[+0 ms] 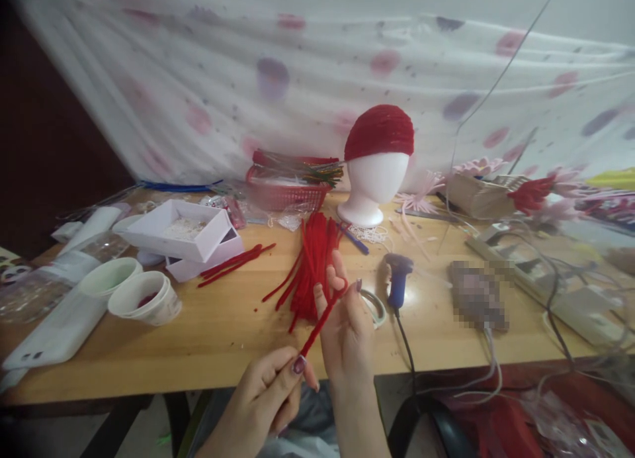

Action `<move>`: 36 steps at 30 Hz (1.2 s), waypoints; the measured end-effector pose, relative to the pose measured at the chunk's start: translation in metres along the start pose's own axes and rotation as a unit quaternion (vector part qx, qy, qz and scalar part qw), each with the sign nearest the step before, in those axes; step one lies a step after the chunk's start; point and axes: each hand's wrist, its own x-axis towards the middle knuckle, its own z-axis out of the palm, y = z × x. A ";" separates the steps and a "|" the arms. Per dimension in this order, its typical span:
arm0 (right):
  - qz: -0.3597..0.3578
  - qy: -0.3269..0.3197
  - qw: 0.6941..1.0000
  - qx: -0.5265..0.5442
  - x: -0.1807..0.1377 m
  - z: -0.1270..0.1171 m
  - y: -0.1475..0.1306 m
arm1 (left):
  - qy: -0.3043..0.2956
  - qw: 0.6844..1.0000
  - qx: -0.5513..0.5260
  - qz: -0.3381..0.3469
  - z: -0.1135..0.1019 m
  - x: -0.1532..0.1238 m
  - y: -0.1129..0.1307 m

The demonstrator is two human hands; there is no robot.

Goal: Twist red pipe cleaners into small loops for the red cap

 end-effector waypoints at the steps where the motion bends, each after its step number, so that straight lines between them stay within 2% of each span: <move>1: -0.002 0.000 1.000 0.007 0.002 0.000 -0.001 | -0.015 1.000 0.005 -0.014 -0.003 -0.003 0.002; 4: -0.018 0.010 1.000 0.013 0.012 -0.002 -0.007 | -0.093 0.990 0.080 -0.076 -0.016 -0.011 0.007; 6: -0.033 0.021 0.999 0.004 0.018 -0.004 -0.012 | -0.118 0.979 0.148 -0.074 -0.027 -0.017 0.010; 8: -0.039 0.021 0.999 0.003 0.021 -0.005 -0.015 | -0.074 0.980 0.185 -0.014 -0.039 -0.020 0.011; 11: -0.028 0.003 0.999 0.019 0.021 -0.005 -0.015 | 0.026 0.977 0.183 0.102 -0.051 -0.022 0.013; 13: -0.016 -0.007 1.000 0.022 0.019 -0.004 -0.013 | 0.070 0.975 0.168 0.127 -0.053 -0.022 0.016; 18: -0.006 -0.033 0.999 -0.005 0.009 -0.003 -0.006 | 0.174 0.950 0.204 0.162 -0.036 -0.012 0.026; 24: 0.023 -0.123 0.991 -0.038 -0.002 -0.013 0.005 | 0.158 0.923 0.300 0.181 -0.012 0.009 0.021; 27: 0.012 -0.109 0.993 -0.040 -0.003 -0.017 0.006 | 0.128 0.942 0.270 0.152 -0.007 0.011 0.020; 32: -0.011 -0.041 0.998 -0.047 -0.001 -0.016 0.004 | 0.106 0.977 0.175 0.069 -0.001 0.005 0.025; 36: -0.025 -0.056 0.997 -0.049 0.003 -0.013 0.000 | 0.109 0.980 0.151 0.066 -0.001 0.002 0.021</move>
